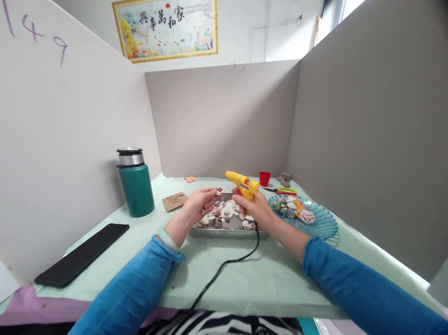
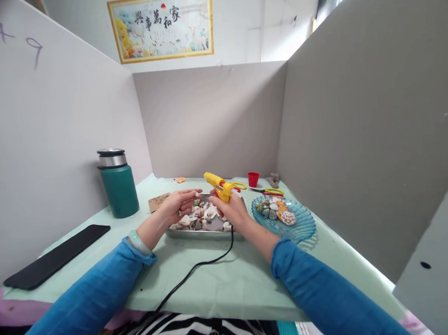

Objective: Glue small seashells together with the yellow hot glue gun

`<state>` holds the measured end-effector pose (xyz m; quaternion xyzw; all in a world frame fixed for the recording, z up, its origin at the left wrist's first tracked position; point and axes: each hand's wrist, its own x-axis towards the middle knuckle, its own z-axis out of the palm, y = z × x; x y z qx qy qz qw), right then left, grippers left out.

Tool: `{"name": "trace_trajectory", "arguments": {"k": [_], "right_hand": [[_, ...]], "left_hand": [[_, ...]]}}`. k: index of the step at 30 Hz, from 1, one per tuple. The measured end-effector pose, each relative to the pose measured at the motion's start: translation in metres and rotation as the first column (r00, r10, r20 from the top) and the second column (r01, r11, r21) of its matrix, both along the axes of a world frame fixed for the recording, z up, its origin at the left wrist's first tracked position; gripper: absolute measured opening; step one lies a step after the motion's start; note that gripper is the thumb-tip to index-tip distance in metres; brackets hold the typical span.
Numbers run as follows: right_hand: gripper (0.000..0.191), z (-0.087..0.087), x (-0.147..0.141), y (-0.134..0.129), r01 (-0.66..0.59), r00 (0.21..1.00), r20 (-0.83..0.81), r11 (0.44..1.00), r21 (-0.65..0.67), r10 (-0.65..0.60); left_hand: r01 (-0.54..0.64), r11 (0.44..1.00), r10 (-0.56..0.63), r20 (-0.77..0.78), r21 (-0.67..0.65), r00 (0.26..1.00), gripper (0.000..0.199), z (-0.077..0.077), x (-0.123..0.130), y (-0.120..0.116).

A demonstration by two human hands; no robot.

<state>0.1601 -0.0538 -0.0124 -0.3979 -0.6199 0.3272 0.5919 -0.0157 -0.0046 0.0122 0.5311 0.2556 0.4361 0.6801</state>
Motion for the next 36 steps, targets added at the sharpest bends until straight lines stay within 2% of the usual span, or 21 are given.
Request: {"name": "trace_trajectory", "arguments": {"k": [4,12,22,25,29,32,36], "right_hand": [[0.039,-0.003,0.001,0.007,0.077,0.997,-0.032,0.997,0.019,-0.076],[0.036,-0.003,-0.001,0.006,0.092,0.996,0.004,0.995,0.028,-0.092],[0.029,-0.006,0.000,0.008,0.017,0.999,0.044,1.000,0.003,-0.017],[0.029,-0.003,0.000,0.005,0.026,1.000,-0.011,1.000,-0.010,-0.026],[0.029,0.001,-0.002,0.003,0.052,0.994,-0.099,0.998,-0.030,-0.055],[0.028,0.001,-0.003,0.005,0.076,0.989,-0.120,0.996,-0.049,-0.081],[0.026,-0.001,-0.002,0.007,0.093,0.988,-0.120,0.994,-0.066,-0.100]], "left_hand": [[0.065,0.992,-0.051,-0.130,0.112,0.990,0.025,-0.004,0.008,-0.010],[0.215,0.971,-0.202,-0.122,0.103,0.972,0.023,-0.010,0.009,-0.013],[0.220,0.975,-0.205,-0.225,0.043,0.952,0.028,-0.008,0.010,-0.016],[0.183,0.979,-0.153,-0.262,0.093,0.953,0.031,-0.008,0.011,-0.018],[0.075,0.962,0.026,-0.362,0.262,0.932,0.026,-0.012,0.013,-0.015],[0.063,0.931,0.124,-0.473,0.360,0.872,0.019,-0.018,0.017,-0.007],[0.120,0.903,0.183,-0.622,0.413,0.762,0.014,-0.023,0.023,0.003]]}}
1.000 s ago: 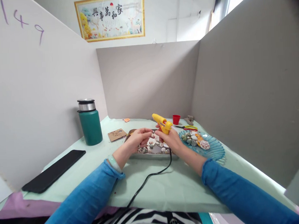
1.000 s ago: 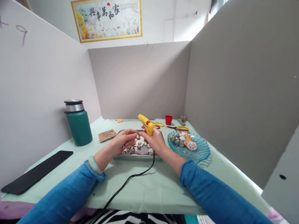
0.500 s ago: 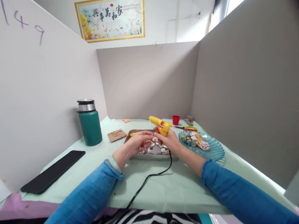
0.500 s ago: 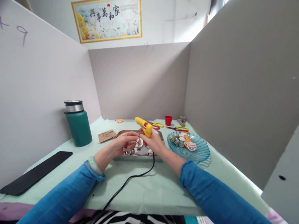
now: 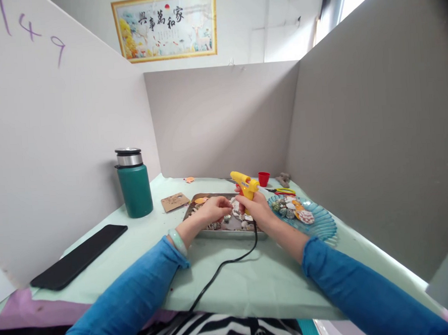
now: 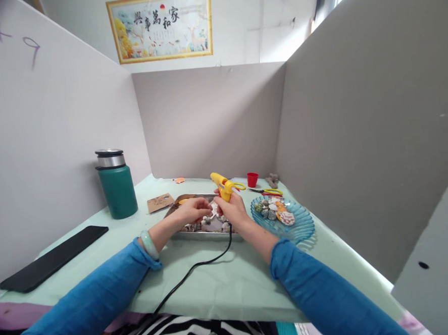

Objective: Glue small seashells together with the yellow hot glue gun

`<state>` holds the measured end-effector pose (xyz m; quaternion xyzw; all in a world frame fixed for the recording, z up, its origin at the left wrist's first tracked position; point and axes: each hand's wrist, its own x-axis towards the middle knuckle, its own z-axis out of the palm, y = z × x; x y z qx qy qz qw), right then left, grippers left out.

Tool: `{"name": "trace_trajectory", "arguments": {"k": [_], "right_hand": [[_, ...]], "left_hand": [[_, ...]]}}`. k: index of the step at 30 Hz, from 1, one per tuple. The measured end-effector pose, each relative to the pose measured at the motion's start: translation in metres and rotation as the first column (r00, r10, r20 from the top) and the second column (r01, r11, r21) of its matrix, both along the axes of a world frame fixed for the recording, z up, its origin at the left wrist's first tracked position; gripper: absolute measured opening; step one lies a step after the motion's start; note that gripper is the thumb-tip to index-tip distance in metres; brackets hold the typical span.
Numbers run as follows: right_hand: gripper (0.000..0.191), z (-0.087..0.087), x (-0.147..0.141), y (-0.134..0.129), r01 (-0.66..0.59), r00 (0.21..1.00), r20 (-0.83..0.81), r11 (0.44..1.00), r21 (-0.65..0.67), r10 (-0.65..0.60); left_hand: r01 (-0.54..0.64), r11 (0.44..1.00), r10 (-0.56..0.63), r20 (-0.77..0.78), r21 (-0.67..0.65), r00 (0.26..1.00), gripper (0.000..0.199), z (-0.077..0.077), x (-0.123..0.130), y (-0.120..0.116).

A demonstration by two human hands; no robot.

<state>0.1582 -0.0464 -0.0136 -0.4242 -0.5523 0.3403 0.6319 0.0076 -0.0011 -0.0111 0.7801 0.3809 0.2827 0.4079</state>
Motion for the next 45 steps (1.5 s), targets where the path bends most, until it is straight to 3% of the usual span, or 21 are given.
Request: {"name": "trace_trajectory", "arguments": {"k": [3,6,10,11,15,19,22,25,30,36,41,45], "right_hand": [[0.024,-0.001,0.001,0.001,0.014,1.000,-0.007,1.000,0.012,-0.013],[0.024,-0.001,0.001,0.001,0.021,1.000,-0.010,1.000,0.021,-0.021],[0.026,-0.001,0.002,0.001,0.041,0.999,-0.021,0.999,0.031,-0.040],[0.027,-0.001,0.002,0.001,0.049,0.998,-0.030,0.998,0.034,-0.048],[0.028,-0.001,0.003,0.003,0.078,0.996,-0.054,0.996,0.034,-0.077],[0.029,-0.001,0.004,0.003,0.077,0.996,-0.038,0.996,0.037,-0.076],[0.030,-0.001,0.003,0.002,0.082,0.996,-0.026,0.996,0.029,-0.081],[0.029,0.001,0.002,0.001,0.092,0.996,-0.016,0.995,0.024,-0.092],[0.028,0.005,-0.001,-0.003,0.069,0.997,0.023,0.998,0.003,-0.069],[0.031,0.003,-0.001,-0.002,0.054,0.999,0.003,0.998,-0.021,-0.054],[0.032,0.004,-0.001,-0.003,0.028,1.000,0.002,0.999,-0.025,-0.028],[0.033,0.006,-0.001,-0.006,0.031,0.999,0.040,0.999,-0.019,-0.030]], "left_hand": [[-0.001,0.999,0.007,-0.139,0.038,0.990,0.012,0.000,0.006,0.003],[-0.095,0.995,0.089,-0.158,-0.033,0.983,0.010,0.001,0.012,0.002],[-0.188,0.935,0.232,0.119,-0.299,0.965,0.008,-0.002,0.026,0.008],[-0.151,0.908,0.246,0.206,-0.392,0.947,0.010,-0.003,0.031,0.010],[-0.072,0.875,0.238,0.296,-0.478,0.925,0.011,-0.004,0.046,0.015],[-0.051,0.891,0.245,0.383,-0.451,0.891,0.006,0.003,0.037,0.007],[0.092,0.887,0.143,0.459,-0.452,0.877,0.018,0.008,0.020,-0.005],[0.172,0.917,0.053,0.535,-0.361,0.843,0.030,0.006,0.009,-0.013],[0.051,0.985,0.033,0.470,-0.165,0.882,0.025,-0.004,0.008,-0.009],[-0.030,0.998,0.053,0.434,-0.061,0.899,0.024,-0.001,0.007,-0.007],[-0.009,0.988,0.080,0.468,-0.153,0.880,0.026,0.006,0.003,-0.014],[0.088,0.964,0.062,0.531,-0.253,0.845,0.029,0.004,0.000,-0.012]]}}
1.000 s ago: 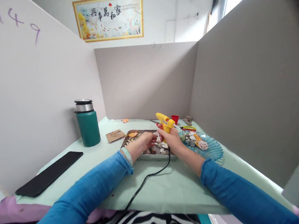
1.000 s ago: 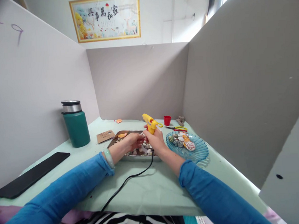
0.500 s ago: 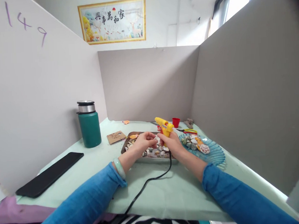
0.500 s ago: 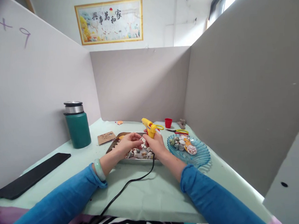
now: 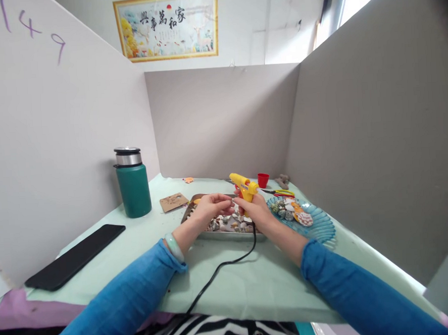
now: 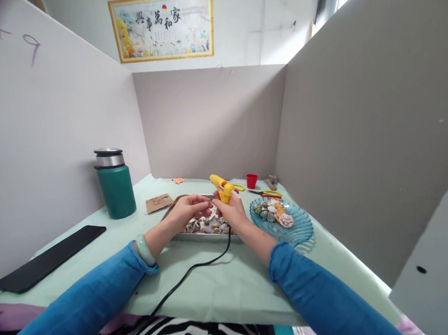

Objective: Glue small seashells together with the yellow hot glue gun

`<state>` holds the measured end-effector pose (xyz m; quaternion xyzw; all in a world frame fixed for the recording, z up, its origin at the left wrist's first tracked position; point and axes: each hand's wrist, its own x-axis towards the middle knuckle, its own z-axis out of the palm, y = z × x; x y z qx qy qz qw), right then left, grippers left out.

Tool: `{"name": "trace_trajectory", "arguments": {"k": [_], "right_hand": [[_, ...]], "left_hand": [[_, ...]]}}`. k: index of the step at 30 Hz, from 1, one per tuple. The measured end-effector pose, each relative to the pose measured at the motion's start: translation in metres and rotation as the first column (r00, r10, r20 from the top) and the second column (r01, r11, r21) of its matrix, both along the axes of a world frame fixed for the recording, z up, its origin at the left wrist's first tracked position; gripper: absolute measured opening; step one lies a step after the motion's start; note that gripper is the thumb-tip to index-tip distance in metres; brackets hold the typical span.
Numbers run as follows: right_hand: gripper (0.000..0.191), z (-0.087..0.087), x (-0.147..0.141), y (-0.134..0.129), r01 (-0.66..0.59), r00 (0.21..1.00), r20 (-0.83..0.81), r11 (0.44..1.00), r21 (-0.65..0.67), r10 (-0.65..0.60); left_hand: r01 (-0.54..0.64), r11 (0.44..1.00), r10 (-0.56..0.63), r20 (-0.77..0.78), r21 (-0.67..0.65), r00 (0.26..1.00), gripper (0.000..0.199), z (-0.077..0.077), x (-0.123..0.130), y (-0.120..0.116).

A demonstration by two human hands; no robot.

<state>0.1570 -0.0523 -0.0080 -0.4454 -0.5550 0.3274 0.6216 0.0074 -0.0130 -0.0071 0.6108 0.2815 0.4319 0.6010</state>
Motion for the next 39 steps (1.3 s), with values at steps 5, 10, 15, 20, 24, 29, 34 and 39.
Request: {"name": "trace_trajectory", "arguments": {"k": [5,10,15,20,24,29,34,39], "right_hand": [[0.031,-0.0010,0.0008,0.0007,0.027,0.999,0.035,0.999,0.023,-0.028],[0.032,-0.0016,0.0012,0.0003,0.037,0.999,0.033,0.999,0.024,-0.038],[0.032,-0.0031,0.0013,0.0013,0.010,0.997,0.076,1.000,0.020,-0.011],[0.030,-0.0044,0.0017,0.0033,0.009,0.996,0.085,1.000,0.029,-0.011],[0.030,-0.0031,0.0017,0.0030,0.001,0.997,0.072,0.999,0.032,-0.004],[0.030,-0.0008,0.0010,0.0006,0.012,0.998,0.058,0.999,0.032,-0.014],[0.029,-0.0015,0.0012,0.0015,0.010,0.998,0.059,1.000,0.025,-0.011],[0.029,-0.0012,0.0010,0.0011,0.008,0.999,0.042,1.000,0.029,-0.009]], "left_hand": [[0.040,0.998,-0.037,0.068,-0.040,0.997,0.025,-0.0024,-0.0034,0.0055],[0.048,0.993,-0.030,0.152,-0.112,0.988,0.019,0.0015,-0.0060,0.0036],[0.106,0.990,-0.088,0.179,-0.096,0.980,0.021,-0.0002,-0.0067,0.0051],[0.082,0.994,-0.071,0.139,-0.073,0.988,0.022,-0.0010,-0.0059,0.0054],[0.032,0.999,-0.029,0.105,-0.029,0.994,0.026,-0.0022,-0.0054,0.0068],[0.036,0.999,-0.036,0.060,-0.002,0.998,0.029,-0.0027,-0.0070,0.0082],[0.081,0.996,-0.078,0.088,-0.027,0.993,0.026,0.0003,-0.0081,0.0044],[0.063,0.998,-0.062,0.049,-0.023,0.997,0.026,-0.0014,-0.0088,0.0072]]}}
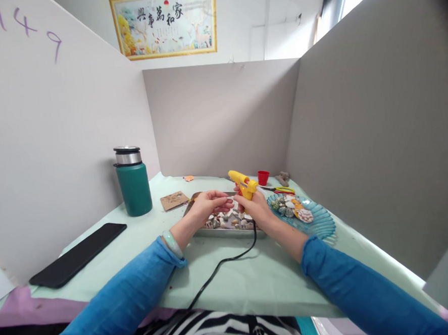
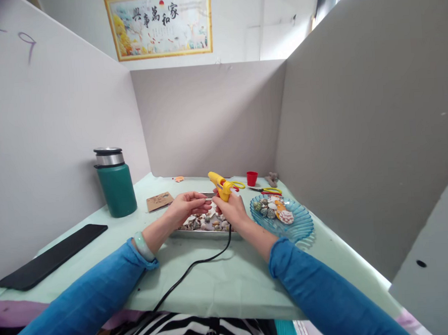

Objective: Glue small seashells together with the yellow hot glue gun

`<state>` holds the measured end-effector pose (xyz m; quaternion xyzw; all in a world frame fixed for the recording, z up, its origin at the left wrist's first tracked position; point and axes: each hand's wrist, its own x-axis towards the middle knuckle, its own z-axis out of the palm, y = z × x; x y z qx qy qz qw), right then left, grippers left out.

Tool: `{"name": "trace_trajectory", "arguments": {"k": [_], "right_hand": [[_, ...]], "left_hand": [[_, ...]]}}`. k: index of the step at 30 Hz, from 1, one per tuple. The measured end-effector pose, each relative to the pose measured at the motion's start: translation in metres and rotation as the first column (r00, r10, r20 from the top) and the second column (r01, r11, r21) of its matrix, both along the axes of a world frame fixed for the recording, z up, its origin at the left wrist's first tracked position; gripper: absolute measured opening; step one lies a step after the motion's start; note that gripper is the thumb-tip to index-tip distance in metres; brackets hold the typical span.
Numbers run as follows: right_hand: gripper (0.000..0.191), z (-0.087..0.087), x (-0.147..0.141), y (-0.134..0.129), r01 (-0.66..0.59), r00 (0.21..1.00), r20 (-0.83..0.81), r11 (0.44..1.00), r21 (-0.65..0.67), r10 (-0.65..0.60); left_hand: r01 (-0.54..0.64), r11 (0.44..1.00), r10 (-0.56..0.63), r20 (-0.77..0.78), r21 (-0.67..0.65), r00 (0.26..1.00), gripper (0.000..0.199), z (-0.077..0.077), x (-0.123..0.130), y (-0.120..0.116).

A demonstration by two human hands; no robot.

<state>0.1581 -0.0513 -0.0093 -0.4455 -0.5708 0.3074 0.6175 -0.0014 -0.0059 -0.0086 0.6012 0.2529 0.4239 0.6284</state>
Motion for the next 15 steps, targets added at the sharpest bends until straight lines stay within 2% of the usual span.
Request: {"name": "trace_trajectory", "arguments": {"k": [10,15], "right_hand": [[0.029,0.0008,0.0006,-0.0011,0.008,1.000,0.005,1.000,0.000,-0.008],[0.029,0.0015,0.0001,-0.0022,0.009,1.000,0.014,1.000,-0.004,-0.008]], "left_hand": [[-0.100,0.992,0.107,-0.092,0.074,0.990,0.030,-0.0010,-0.0002,0.0059],[-0.147,0.981,0.166,-0.160,0.124,0.973,0.026,0.0019,0.0028,0.0017]]}}
